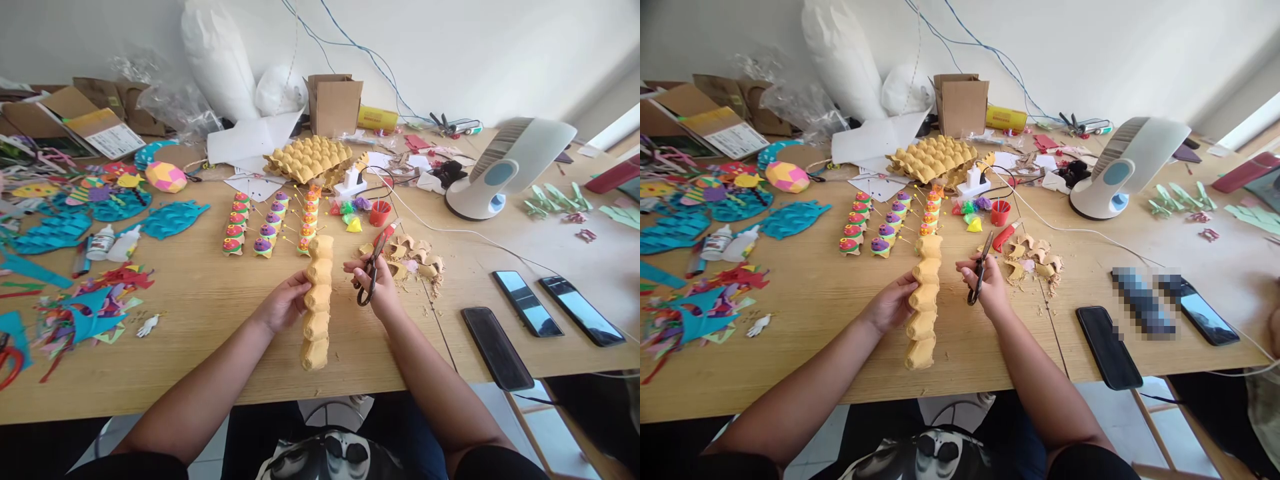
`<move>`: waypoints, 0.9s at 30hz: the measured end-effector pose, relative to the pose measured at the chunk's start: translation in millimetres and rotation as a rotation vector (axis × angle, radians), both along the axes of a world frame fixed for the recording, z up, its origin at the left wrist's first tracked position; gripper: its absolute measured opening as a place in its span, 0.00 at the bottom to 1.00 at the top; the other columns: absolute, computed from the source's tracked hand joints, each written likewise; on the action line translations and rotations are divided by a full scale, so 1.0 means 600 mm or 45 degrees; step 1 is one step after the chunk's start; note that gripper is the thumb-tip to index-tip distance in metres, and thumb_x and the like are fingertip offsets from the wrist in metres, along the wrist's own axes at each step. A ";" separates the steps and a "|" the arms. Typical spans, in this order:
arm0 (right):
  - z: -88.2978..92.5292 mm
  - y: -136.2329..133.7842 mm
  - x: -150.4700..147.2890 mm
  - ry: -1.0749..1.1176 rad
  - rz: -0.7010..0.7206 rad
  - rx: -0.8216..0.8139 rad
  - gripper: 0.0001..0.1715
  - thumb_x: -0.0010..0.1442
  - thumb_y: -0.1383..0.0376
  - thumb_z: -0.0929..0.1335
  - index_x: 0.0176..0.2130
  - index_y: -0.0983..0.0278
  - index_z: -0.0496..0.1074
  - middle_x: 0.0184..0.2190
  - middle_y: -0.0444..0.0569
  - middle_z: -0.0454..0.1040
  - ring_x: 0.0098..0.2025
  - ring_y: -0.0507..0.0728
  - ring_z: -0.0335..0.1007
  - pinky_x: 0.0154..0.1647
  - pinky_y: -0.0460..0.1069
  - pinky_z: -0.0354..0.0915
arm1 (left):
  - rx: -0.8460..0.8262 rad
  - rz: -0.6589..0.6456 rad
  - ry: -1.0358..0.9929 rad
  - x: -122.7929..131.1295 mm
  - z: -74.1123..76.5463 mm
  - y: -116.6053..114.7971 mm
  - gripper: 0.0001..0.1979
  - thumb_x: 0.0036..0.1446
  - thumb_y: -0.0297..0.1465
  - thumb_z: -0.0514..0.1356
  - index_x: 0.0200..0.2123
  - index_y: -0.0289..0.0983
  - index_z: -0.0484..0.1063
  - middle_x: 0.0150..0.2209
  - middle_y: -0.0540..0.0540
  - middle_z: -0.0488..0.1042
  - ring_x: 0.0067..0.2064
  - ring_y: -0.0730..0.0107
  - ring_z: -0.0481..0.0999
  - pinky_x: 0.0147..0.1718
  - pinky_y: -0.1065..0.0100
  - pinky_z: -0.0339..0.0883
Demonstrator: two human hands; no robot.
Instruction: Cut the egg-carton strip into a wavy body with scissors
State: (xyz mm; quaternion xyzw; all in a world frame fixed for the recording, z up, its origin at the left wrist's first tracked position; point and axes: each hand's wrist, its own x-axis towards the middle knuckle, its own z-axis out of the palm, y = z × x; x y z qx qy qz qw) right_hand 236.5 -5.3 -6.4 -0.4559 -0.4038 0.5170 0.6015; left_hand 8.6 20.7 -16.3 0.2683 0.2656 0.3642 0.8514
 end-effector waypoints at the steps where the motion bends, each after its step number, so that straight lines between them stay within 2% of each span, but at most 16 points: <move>1: -0.001 -0.001 -0.003 0.012 0.044 -0.015 0.28 0.54 0.53 0.78 0.44 0.57 0.63 0.42 0.49 0.82 0.45 0.58 0.79 0.38 0.50 0.69 | -0.006 0.010 -0.013 0.000 0.001 0.001 0.15 0.54 0.28 0.71 0.46 0.39 0.78 0.39 0.48 0.83 0.36 0.71 0.82 0.35 0.72 0.75; 5: -0.003 -0.008 -0.017 0.054 0.269 -0.061 0.28 0.50 0.57 0.80 0.43 0.58 0.65 0.38 0.46 0.81 0.40 0.55 0.77 0.39 0.50 0.69 | -0.003 0.026 -0.041 0.002 0.003 0.003 0.15 0.54 0.27 0.70 0.46 0.38 0.77 0.39 0.47 0.83 0.36 0.70 0.82 0.35 0.72 0.75; 7: -0.004 -0.010 -0.024 0.066 0.324 -0.065 0.28 0.49 0.57 0.80 0.43 0.58 0.66 0.36 0.44 0.80 0.38 0.53 0.75 0.40 0.50 0.69 | 0.010 0.011 -0.018 0.004 0.004 0.001 0.15 0.54 0.27 0.71 0.46 0.38 0.77 0.40 0.46 0.83 0.37 0.69 0.82 0.37 0.71 0.75; 12: -0.006 -0.008 -0.033 0.079 0.327 -0.053 0.30 0.45 0.59 0.82 0.41 0.58 0.66 0.32 0.39 0.74 0.33 0.51 0.70 0.38 0.48 0.67 | 0.041 -0.038 0.071 0.009 0.005 -0.007 0.13 0.54 0.29 0.72 0.44 0.41 0.78 0.43 0.46 0.82 0.42 0.66 0.81 0.39 0.68 0.73; 17: -0.006 -0.007 -0.032 0.049 0.323 -0.039 0.29 0.46 0.57 0.81 0.40 0.57 0.66 0.31 0.40 0.72 0.32 0.51 0.68 0.36 0.48 0.66 | 0.040 -0.036 0.097 0.010 -0.002 -0.007 0.13 0.53 0.29 0.72 0.42 0.40 0.78 0.40 0.47 0.81 0.38 0.67 0.80 0.38 0.68 0.73; 27: -0.009 -0.008 -0.031 0.044 0.301 -0.026 0.25 0.51 0.57 0.79 0.41 0.59 0.65 0.31 0.40 0.75 0.33 0.52 0.70 0.41 0.50 0.67 | -0.032 -0.014 0.070 0.009 -0.006 0.000 0.16 0.51 0.31 0.74 0.43 0.39 0.78 0.38 0.48 0.82 0.36 0.70 0.81 0.36 0.70 0.74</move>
